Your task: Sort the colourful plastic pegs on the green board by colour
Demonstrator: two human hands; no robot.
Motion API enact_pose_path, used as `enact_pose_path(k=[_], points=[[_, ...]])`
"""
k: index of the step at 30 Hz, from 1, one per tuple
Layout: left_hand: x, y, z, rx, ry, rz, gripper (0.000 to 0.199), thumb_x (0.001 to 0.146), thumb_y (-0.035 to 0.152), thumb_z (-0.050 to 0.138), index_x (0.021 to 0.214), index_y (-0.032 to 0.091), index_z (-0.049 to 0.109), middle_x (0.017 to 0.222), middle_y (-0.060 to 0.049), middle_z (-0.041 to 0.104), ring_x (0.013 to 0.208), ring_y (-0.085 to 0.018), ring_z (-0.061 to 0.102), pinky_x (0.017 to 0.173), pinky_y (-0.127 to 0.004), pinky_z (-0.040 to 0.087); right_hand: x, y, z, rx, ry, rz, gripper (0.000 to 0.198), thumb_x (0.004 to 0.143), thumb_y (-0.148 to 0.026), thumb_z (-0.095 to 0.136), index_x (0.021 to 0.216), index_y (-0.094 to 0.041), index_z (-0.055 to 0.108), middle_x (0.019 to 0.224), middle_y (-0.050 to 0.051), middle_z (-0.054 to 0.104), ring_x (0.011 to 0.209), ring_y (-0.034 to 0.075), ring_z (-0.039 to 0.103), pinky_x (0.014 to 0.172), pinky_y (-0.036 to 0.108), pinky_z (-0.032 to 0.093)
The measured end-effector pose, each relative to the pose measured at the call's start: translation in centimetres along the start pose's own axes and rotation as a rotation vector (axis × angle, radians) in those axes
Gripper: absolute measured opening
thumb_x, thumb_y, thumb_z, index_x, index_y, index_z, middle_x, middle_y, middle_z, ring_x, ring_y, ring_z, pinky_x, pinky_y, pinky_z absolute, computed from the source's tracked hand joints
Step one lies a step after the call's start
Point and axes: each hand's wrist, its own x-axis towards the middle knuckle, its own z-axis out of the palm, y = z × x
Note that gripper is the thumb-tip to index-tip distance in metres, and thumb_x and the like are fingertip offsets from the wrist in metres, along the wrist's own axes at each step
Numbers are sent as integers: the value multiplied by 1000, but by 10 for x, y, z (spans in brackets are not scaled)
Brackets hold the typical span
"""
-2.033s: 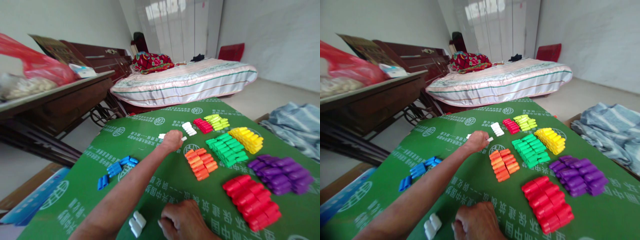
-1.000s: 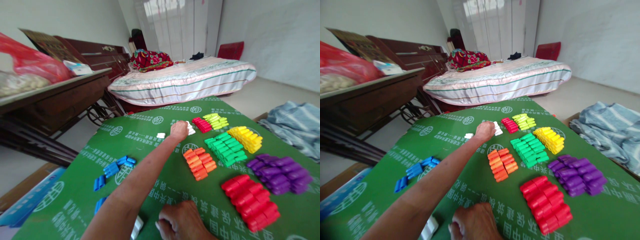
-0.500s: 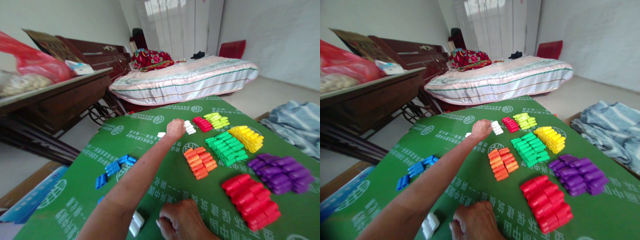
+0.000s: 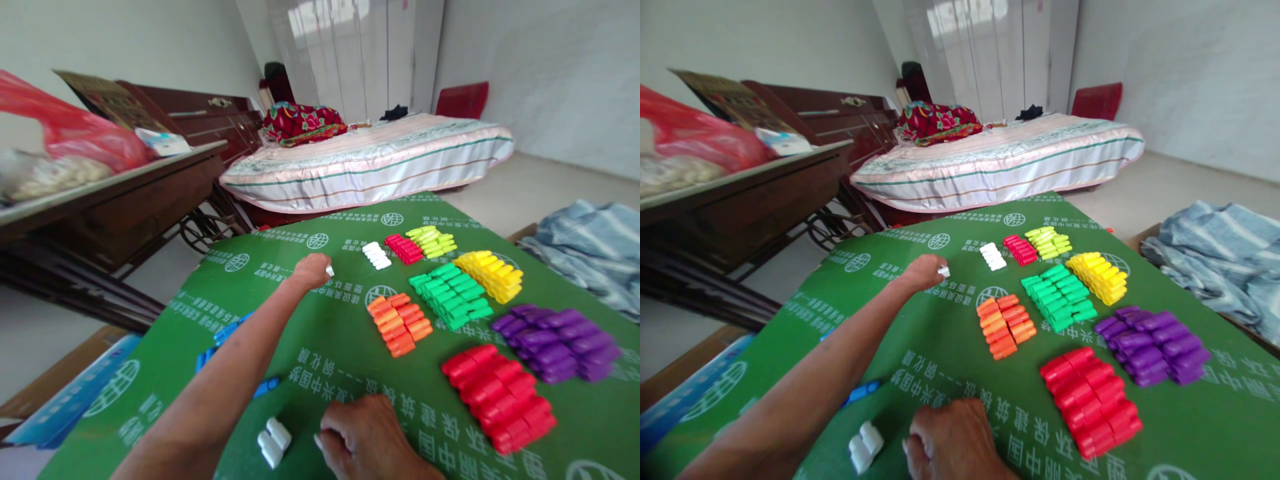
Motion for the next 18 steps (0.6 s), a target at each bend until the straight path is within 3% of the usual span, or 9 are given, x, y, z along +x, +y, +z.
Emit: enact_pose_path(k=[4,8,13,18], points=[[-7,20,-5,-57,76,133,17,77,27,55,90,23,66,94,-3,70,88,-18,65,77,-25,49,0,1,2,22,15,-6,25,85,-40,52,71,-25,66,69,-1,72,64,15,67,55,24,36],[-8,56,-9,-110,163,247,23,81,33,54,101,24,60,104,-2,67,93,-16,63,79,-23,48,0,1,1,32,-8,-4,22,85,-37,53,72,-25,67,70,-1,72,66,15,67,57,23,38],[0,94,-6,-111,238,269,26,84,34,50,105,20,56,108,-7,64,100,-19,60,84,-28,47,-2,-3,-4,45,17,23,21,85,-34,53,73,-25,68,72,0,73,67,15,68,62,22,42],[8,106,-1,-87,299,252,25,85,30,49,105,17,56,108,-10,62,104,-21,56,89,-31,45,-1,-5,-6,49,9,21,20,84,-34,54,74,-25,69,72,0,74,67,16,68,60,23,42]])
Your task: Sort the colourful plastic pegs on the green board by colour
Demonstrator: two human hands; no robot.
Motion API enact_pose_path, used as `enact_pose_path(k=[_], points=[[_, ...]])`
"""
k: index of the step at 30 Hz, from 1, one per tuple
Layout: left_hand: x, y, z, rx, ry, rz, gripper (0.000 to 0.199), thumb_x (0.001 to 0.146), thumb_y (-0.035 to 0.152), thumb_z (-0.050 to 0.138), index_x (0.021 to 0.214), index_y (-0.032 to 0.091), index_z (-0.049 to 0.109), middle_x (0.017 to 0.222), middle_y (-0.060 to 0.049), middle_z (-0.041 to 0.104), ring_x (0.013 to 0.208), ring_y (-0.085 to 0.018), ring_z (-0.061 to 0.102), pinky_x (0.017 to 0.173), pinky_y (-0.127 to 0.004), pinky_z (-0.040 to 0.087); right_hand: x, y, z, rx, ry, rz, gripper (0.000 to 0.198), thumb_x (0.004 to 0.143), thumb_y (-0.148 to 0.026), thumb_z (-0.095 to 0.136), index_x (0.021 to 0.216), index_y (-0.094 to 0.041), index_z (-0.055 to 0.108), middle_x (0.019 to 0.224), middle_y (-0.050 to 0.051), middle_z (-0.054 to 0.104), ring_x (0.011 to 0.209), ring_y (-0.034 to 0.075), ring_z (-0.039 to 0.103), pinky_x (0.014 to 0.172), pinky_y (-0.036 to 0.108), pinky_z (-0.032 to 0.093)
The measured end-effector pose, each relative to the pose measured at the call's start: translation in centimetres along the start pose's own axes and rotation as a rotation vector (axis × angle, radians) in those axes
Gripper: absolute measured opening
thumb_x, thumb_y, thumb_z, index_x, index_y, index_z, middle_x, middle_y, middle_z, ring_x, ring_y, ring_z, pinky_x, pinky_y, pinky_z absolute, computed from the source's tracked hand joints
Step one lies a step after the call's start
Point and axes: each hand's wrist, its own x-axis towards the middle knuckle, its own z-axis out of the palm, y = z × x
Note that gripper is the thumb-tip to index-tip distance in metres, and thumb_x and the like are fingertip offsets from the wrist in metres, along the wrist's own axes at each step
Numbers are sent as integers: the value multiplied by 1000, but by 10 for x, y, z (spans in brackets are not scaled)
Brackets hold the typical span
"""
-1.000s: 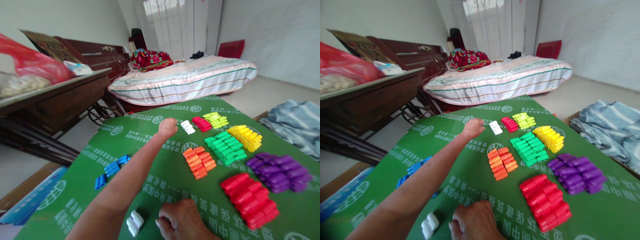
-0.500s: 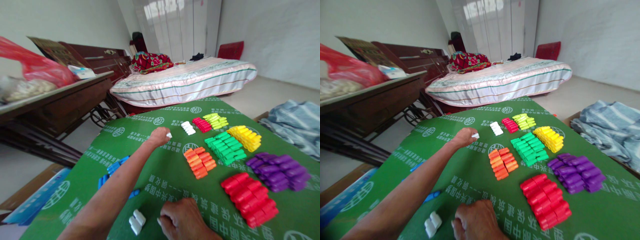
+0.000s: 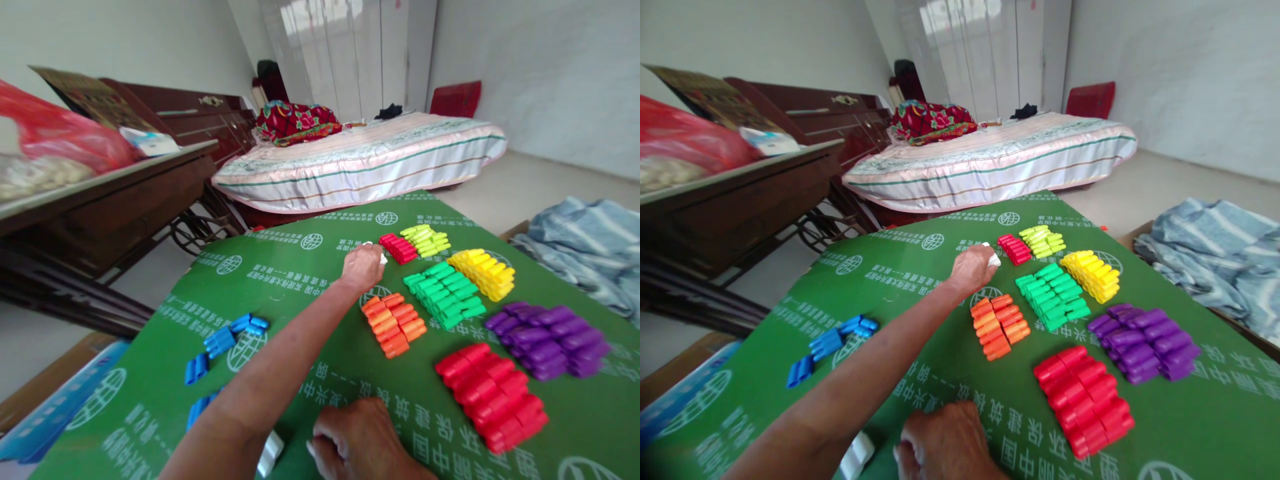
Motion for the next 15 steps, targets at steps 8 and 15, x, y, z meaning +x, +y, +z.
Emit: enact_pose_path(k=[8,15], points=[[2,-3,10,12,49,18,23,86,31,47,100,18,60,107,-9,59,106,-21,53,90,-31,43,5,5,6,-5,-34,-19,21,83,-38,54,73,-25,68,71,0,73,64,17,68,57,24,42],[0,-7,12,12,92,28,24,86,33,48,100,18,60,109,-9,58,106,-22,51,91,-31,42,1,1,3,-29,-4,-4,22,83,-33,53,70,-24,67,69,0,73,65,17,68,57,24,41]])
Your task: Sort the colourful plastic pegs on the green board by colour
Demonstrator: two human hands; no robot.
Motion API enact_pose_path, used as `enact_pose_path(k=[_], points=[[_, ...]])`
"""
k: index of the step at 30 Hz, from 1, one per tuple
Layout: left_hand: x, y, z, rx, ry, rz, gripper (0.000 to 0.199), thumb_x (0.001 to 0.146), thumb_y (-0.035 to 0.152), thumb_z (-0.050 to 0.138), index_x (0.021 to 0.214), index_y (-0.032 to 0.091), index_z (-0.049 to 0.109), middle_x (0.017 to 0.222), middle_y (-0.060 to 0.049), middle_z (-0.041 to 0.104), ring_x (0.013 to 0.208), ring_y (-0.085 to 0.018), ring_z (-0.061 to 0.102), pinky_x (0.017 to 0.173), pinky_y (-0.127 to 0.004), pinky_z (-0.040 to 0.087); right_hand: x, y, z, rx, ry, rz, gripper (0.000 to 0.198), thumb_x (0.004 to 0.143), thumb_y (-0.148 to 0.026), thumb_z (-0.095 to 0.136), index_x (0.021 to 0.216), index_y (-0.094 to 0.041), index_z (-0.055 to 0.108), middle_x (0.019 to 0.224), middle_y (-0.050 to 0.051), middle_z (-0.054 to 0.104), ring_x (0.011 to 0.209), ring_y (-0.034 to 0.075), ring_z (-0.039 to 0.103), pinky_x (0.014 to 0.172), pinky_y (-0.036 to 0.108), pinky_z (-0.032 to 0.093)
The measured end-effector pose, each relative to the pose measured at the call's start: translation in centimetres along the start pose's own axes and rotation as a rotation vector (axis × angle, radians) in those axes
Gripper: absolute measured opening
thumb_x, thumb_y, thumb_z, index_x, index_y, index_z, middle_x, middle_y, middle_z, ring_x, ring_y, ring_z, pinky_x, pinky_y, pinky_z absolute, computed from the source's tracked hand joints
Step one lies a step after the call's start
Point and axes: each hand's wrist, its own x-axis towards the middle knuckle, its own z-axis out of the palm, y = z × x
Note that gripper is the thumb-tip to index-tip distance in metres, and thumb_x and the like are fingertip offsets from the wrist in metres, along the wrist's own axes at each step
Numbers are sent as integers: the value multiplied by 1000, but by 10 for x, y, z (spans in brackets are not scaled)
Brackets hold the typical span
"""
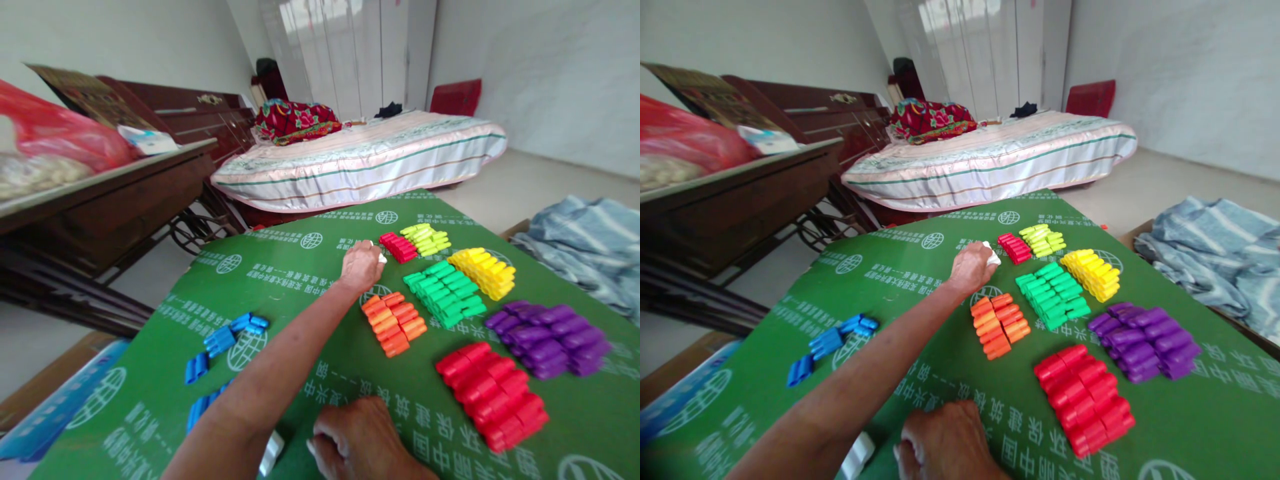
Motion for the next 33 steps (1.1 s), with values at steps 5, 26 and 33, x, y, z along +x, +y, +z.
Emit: enact_pose_path(k=[5,26,33], points=[[-2,-1,-2,-5,-1,-13,26,86,37,49,100,18,60,109,-9,58,107,-22,51,91,-32,43,-2,0,0,9,14,-4,22,84,-33,52,71,-24,67,69,0,72,64,16,68,57,24,40],[-184,-85,-96,-236,-784,-73,39,68,25,64,107,23,62,110,-2,66,102,-21,59,88,-30,45,-1,4,-1,8,58,-36,26,86,-36,49,69,-25,64,66,-2,71,61,12,63,53,26,27],[-232,-69,-115,-280,-767,-106,46,65,21,63,111,24,58,117,-3,59,111,-22,54,96,-33,42,-7,5,-1,41,114,-52,27,87,-33,48,67,-24,64,64,-2,69,59,11,62,55,26,26]])
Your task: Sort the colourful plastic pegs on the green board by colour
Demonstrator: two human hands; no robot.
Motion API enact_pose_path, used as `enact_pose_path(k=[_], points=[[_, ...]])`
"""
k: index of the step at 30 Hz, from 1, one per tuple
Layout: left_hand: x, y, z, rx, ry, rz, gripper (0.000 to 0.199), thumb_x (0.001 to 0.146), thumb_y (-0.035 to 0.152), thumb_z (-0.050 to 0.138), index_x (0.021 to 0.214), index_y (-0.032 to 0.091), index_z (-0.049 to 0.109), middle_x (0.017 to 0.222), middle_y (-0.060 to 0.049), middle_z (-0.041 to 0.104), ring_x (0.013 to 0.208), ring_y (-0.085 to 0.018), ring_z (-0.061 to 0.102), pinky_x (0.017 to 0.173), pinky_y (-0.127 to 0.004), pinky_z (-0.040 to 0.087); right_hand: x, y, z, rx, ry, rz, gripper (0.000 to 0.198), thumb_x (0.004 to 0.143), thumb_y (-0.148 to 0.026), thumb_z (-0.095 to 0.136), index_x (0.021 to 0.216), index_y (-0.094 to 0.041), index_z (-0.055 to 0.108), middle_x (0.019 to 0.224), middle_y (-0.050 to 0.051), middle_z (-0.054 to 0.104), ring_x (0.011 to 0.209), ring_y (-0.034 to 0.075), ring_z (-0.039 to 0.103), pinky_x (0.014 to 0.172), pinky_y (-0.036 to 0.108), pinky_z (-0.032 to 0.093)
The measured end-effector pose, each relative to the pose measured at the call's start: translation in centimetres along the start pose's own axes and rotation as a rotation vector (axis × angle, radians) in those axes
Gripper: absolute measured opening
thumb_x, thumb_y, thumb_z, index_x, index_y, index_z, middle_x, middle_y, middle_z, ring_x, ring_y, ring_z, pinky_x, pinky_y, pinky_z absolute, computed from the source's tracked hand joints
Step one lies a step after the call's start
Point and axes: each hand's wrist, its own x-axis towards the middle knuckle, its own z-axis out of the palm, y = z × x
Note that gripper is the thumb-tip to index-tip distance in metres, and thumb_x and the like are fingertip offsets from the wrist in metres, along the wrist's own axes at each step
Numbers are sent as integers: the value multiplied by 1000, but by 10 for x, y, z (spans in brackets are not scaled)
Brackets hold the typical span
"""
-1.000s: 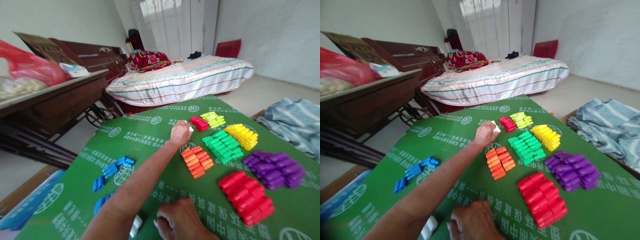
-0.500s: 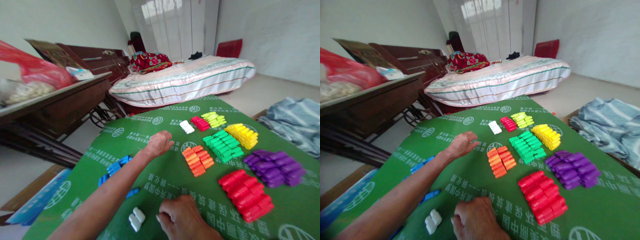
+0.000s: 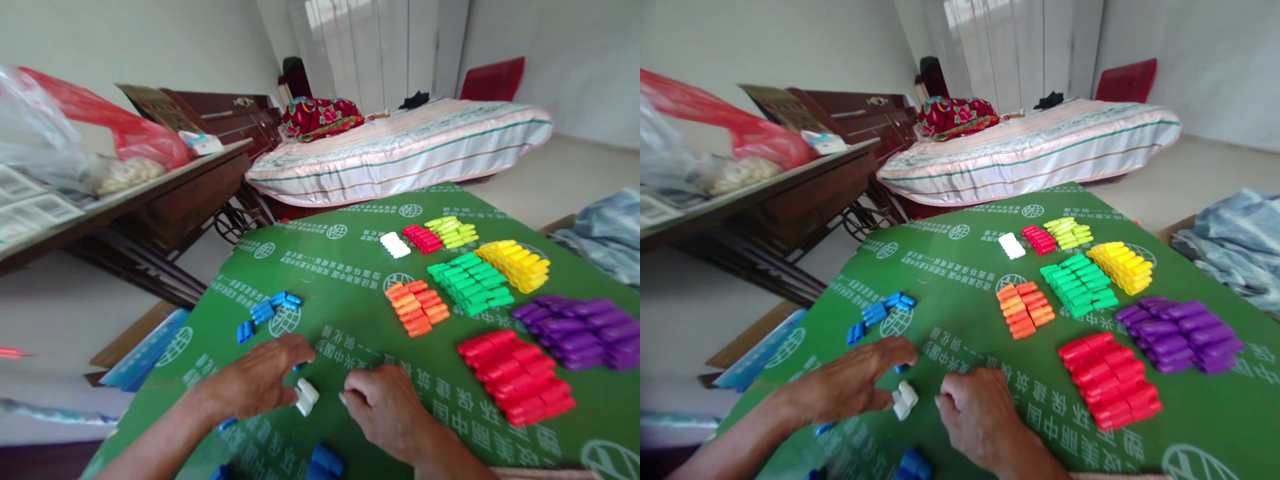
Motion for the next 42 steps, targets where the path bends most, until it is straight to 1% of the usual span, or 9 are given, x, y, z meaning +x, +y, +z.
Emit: enact_pose_path(k=[7,12,17,21,25,28,31,36,42], points=[[-5,0,20,67,65,13,43,70,18,59,112,26,55,119,-4,57,114,-22,52,96,-34,43,-2,1,-3,37,3,-14,26,87,-31,48,67,-23,63,60,-2,67,56,9,59,55,25,26],[-8,5,27,79,150,58,48,71,15,59,118,23,51,128,-7,51,124,-24,45,103,-37,37,-1,0,-4,42,6,-8,26,86,-30,48,66,-23,63,60,-2,67,55,9,59,54,25,26],[-7,12,31,76,104,109,8,80,21,52,86,21,56,97,-4,58,97,-21,55,85,-33,43,-1,0,-3,28,2,1,25,86,-30,49,68,-23,65,62,-2,69,57,10,61,54,25,26],[5,11,25,27,157,85,9,81,28,51,82,21,57,90,-4,58,88,-19,55,74,-29,43,0,0,0,18,1,4,24,86,-32,50,69,-24,66,64,-2,70,59,10,62,54,25,26],[43,12,0,6,323,94,13,80,30,53,84,21,62,87,-3,59,81,-16,57,74,-27,42,2,0,2,-7,9,9,26,85,-32,51,65,-24,65,63,-2,70,59,10,63,53,26,25],[90,22,-30,21,450,102,13,76,31,59,83,21,64,85,-1,61,78,-15,58,70,-25,42,3,-2,2,-26,-14,4,27,85,-32,50,64,-23,64,64,-2,70,59,11,63,53,26,25],[144,37,-61,57,541,27,18,73,34,63,85,21,66,87,-1,65,77,-15,59,68,-24,43,5,-3,0,-46,-68,17,27,86,-36,50,67,-24,65,65,-1,71,59,12,63,53,25,28],[216,61,-98,75,574,-17,26,71,37,65,91,21,69,93,-3,69,85,-19,62,72,-27,46,8,-4,0,-81,-114,9,25,86,-38,51,72,-25,68,68,0,72,62,15,66,53,24,34],[253,79,-110,108,543,-56,30,69,35,67,95,20,69,101,-7,70,96,-22,63,78,-27,48,11,-4,4,-94,-134,13,23,85,-37,53,72,-25,68,67,1,73,60,18,68,52,25,39]])
